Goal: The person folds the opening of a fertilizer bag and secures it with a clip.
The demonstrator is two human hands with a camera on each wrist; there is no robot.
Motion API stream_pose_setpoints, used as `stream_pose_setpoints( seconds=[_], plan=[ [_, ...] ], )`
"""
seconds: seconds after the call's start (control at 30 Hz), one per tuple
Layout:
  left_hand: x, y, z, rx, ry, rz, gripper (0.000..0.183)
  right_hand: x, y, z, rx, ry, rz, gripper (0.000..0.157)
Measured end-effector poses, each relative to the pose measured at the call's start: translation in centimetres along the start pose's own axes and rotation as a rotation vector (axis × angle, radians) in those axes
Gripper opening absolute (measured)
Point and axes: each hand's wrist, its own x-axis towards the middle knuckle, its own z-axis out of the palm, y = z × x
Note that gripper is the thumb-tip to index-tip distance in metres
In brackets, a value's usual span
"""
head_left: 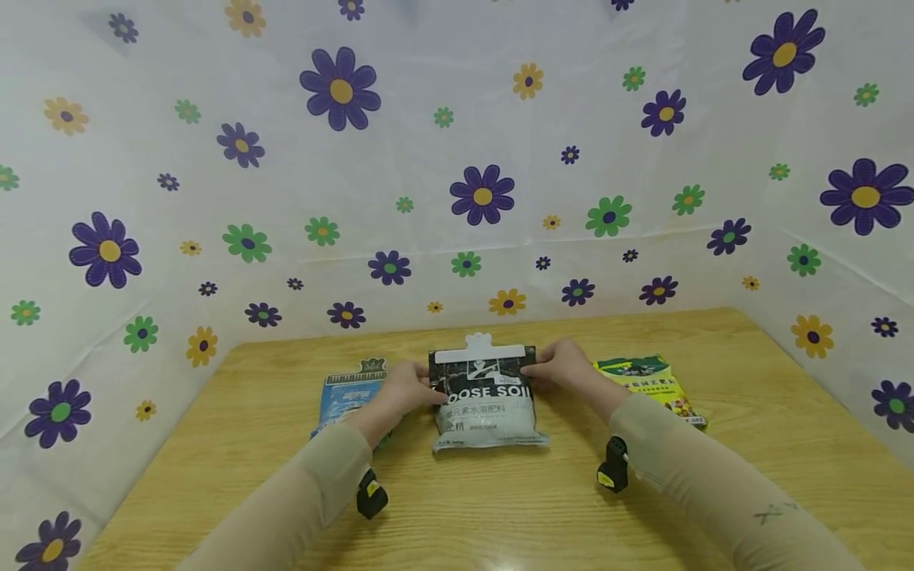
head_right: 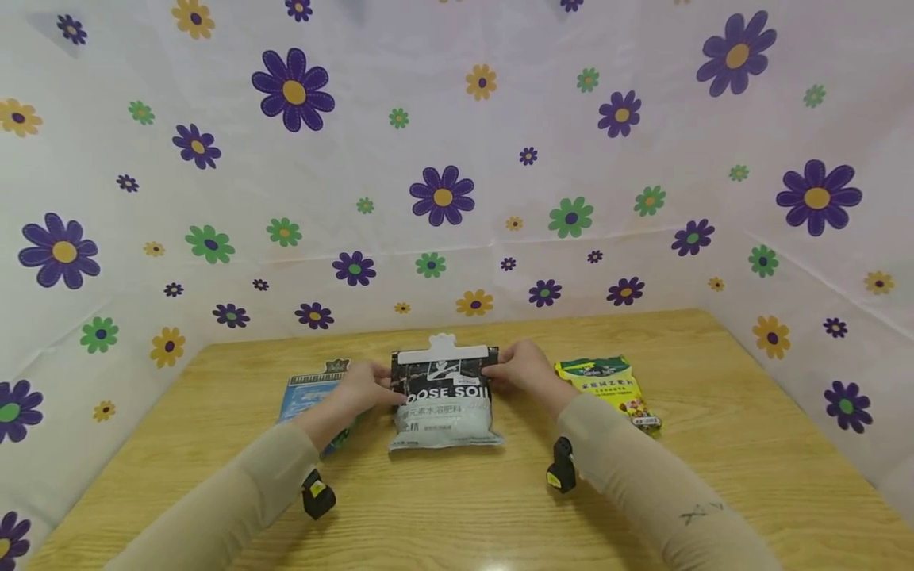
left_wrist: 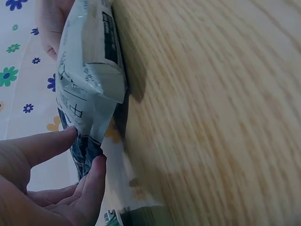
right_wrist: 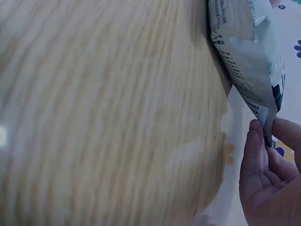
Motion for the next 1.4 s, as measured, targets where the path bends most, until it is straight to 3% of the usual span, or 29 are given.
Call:
stream_pose_setpoints(
  seconds=[0.13, 0.47, 1.17, 1.4],
  plan=[
    [0.23, 0.05, 0.38, 0.024, 0.007, -0.005, 0.069, 0.12, 0.21, -0.06, 0.024, -0.016, 0.006, 0.022],
    [0.38, 0.34, 0.99, 0.040, -0.004, -0.015, 0.063, 0.28, 0.80, 0.01, 0.005, -0.022, 0.012, 0.037],
    [0.46, -0.03, 0.42, 0.065, -0.012, 0.002, 0.052, 0.40, 0.22, 0.62, 0.028, -0.017, 0.051, 0.032],
    [0.02, 0.25, 0.48, -0.015, -0.025, -0.020, 0.057, 0.44, 0.27, 0.43, -0.038, -0.022, 0.035, 0.036]
  ],
)
